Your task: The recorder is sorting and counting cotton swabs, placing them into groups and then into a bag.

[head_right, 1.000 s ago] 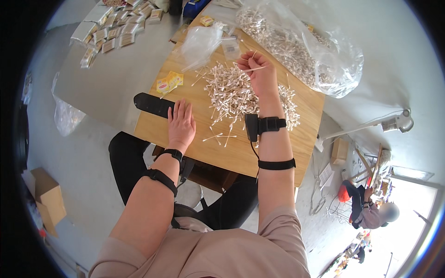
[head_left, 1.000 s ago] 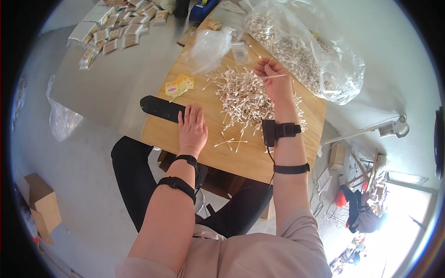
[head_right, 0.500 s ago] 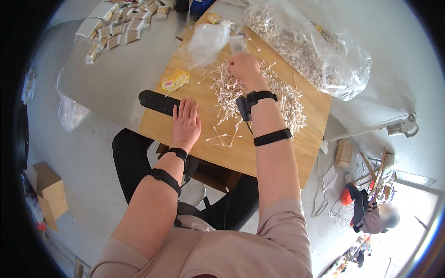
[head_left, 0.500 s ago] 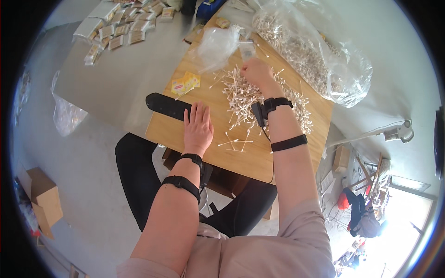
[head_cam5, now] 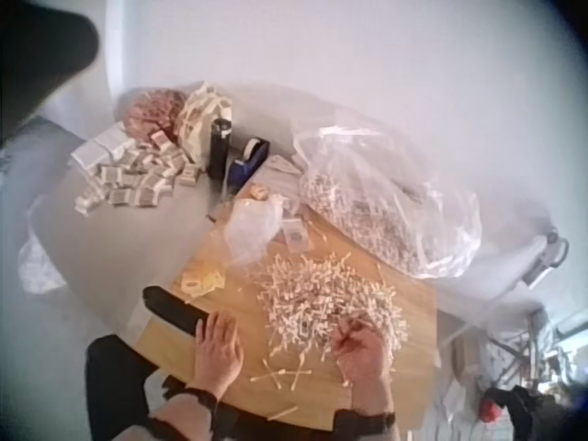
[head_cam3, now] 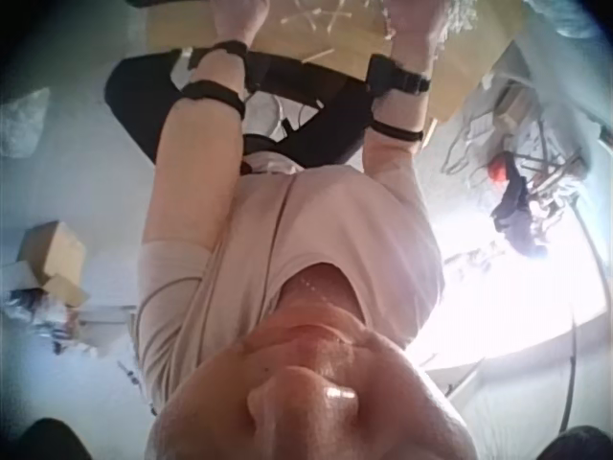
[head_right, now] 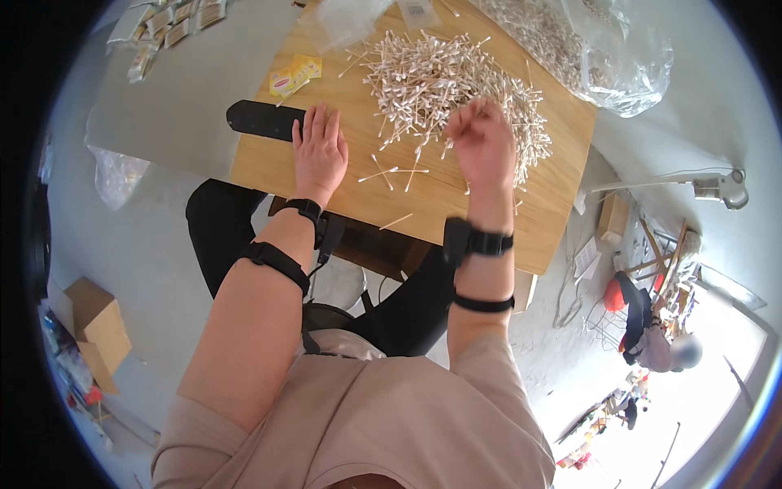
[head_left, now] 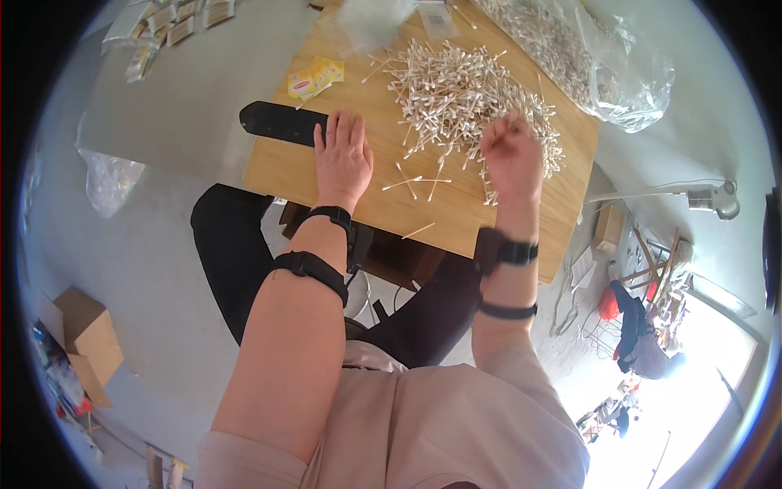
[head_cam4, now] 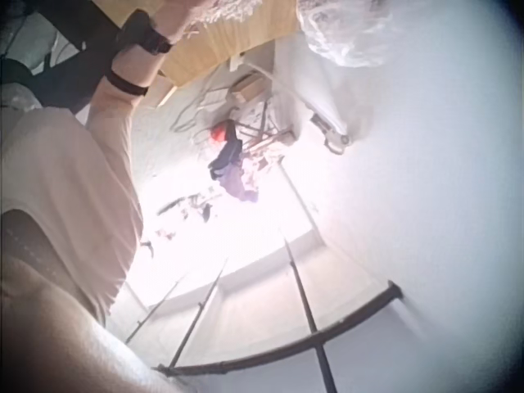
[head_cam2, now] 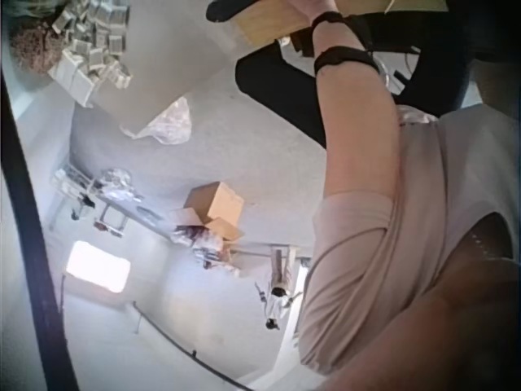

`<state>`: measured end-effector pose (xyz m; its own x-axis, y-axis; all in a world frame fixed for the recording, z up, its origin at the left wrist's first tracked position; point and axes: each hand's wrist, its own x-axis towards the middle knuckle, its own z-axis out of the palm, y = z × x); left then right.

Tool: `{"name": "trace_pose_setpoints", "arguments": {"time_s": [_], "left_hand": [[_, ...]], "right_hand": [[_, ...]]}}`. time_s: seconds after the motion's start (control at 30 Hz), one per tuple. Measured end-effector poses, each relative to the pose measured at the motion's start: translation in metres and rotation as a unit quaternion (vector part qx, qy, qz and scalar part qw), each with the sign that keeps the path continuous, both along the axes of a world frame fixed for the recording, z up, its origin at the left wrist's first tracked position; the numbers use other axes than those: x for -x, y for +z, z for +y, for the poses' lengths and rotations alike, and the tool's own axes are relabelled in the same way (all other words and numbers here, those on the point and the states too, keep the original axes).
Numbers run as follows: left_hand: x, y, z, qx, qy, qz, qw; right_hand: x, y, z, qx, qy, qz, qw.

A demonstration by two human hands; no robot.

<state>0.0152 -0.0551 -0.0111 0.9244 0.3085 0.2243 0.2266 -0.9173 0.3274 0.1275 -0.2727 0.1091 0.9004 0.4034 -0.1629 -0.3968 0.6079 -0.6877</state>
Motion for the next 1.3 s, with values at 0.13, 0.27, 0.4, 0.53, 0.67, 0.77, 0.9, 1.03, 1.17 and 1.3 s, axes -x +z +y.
{"name": "trace_pose_setpoints", "arguments": {"time_s": [0.13, 0.27, 0.4, 0.53, 0.67, 0.77, 0.9, 1.03, 1.17, 1.3], "left_hand": [[-0.002, -0.001, 0.0, -0.004, -0.001, 0.008, 1.0], [0.003, -0.004, 0.004, -0.016, -0.003, 0.001, 1.0], [0.0, -0.001, 0.004, -0.017, -0.007, 0.003, 1.0], [-0.002, 0.001, 0.002, -0.025, -0.011, 0.015, 1.0], [0.0, 0.003, 0.006, -0.044, -0.011, 0.013, 0.999], [0.0, 0.003, 0.002, -0.038, -0.013, 0.014, 0.999], [-0.001, 0.003, 0.0, -0.029, -0.011, 0.022, 0.999], [0.0, 0.004, 0.003, -0.029, -0.006, 0.034, 0.999], [-0.003, 0.006, 0.0, -0.028, -0.008, 0.032, 0.999], [-0.001, 0.007, 0.001, -0.027, -0.006, 0.037, 0.999]], "right_hand": [[0.086, -0.043, -0.045, 0.43, 0.091, -0.068, 0.895], [0.146, -0.048, -0.016, 0.598, 0.092, -0.418, 0.678], [0.17, -0.066, -0.015, 0.662, 0.116, -0.474, 0.57], [0.205, -0.078, -0.003, 0.672, 0.115, -0.469, 0.561], [0.213, -0.059, 0.013, 0.656, 0.063, -0.426, 0.62], [0.203, -0.055, 0.009, 0.643, 0.048, -0.407, 0.647], [0.151, -0.054, -0.001, 0.64, -0.038, -0.429, 0.636], [0.067, -0.029, -0.004, 0.662, -0.166, -0.464, 0.565], [-0.003, -0.014, -0.006, 0.664, -0.21, -0.497, 0.517], [-0.029, -0.016, -0.001, 0.69, -0.172, -0.536, 0.455]]}}
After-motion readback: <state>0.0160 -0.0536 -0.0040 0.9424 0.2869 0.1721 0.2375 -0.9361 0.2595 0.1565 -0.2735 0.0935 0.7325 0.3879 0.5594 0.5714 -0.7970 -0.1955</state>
